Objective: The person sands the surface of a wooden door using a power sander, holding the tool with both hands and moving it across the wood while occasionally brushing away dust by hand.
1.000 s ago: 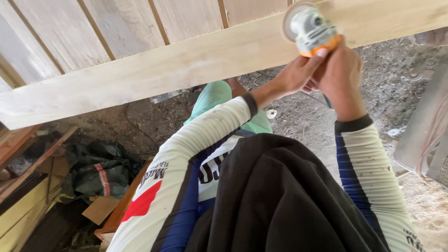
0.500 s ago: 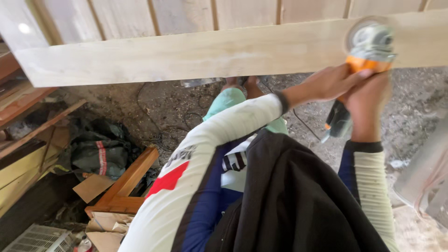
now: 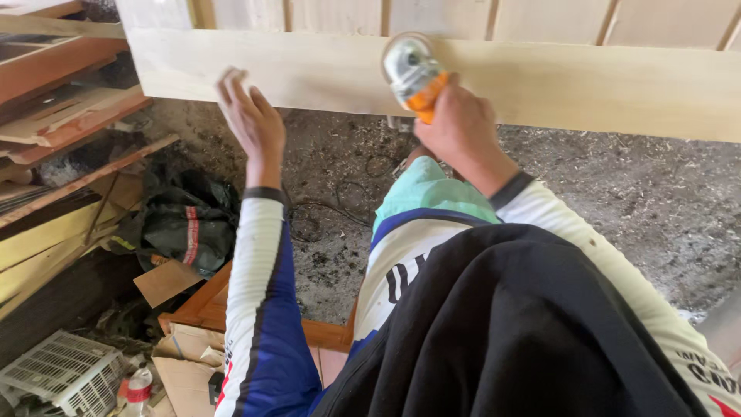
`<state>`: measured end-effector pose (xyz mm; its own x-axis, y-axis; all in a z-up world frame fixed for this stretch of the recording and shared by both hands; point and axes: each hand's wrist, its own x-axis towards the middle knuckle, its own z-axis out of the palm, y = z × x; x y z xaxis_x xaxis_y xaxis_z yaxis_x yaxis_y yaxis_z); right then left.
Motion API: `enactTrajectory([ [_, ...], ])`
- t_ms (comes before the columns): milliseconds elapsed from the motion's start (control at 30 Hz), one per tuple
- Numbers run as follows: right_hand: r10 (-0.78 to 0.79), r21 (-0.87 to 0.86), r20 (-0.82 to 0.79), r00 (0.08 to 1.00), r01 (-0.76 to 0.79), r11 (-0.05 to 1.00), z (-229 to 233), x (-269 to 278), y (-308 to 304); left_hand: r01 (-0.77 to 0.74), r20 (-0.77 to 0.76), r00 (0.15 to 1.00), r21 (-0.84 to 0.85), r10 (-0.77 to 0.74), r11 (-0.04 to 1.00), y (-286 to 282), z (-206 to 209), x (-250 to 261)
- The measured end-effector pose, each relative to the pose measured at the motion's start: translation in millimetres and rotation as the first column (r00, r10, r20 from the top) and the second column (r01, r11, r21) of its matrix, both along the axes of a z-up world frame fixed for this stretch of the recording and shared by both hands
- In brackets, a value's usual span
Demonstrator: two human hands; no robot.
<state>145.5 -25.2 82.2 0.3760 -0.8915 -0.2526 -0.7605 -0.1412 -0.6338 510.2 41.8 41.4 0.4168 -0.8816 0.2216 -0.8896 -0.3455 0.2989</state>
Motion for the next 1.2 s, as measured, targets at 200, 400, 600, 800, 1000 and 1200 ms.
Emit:
enactTrajectory([
  [200, 0.188, -0.037, 0.005, 0.982, -0.188, 0.981, 10, 74, 11, -0.141, 0.106, 0.988, 0.347, 0.111, 0.927, -25, -32, 100],
  [400, 0.151, 0.006, -0.065, 0.986, -0.151, 0.989, 24, 21, 37, -0.318, 0.245, 0.944, 0.509, 0.220, 0.800, -36, -70, 90],
  [600, -0.033, 0.097, -0.125, 0.992, 0.045, 0.994, 26, -59, 56, -0.312, 0.355, 0.924, 0.482, 0.143, 0.819, -31, -86, 81],
  [800, -0.127, 0.122, -0.256, 0.958, 0.163, 0.979, 25, -141, 59, -0.296, 0.327, 0.938, 0.584, 0.115, 0.756, -49, -65, -2],
  [1000, -0.260, 0.106, -0.267, 0.928, 0.296, 0.949, 14, -221, 68, -0.223, 0.277, 0.960, 0.693, 0.033, 0.685, -75, -27, -144],
  [1200, -0.429, -0.006, -0.219, 0.876, 0.439, 0.898, -5, -326, 81, -0.109, 0.163, 0.986, 0.776, -0.030, 0.622, -87, 9, -268],
])
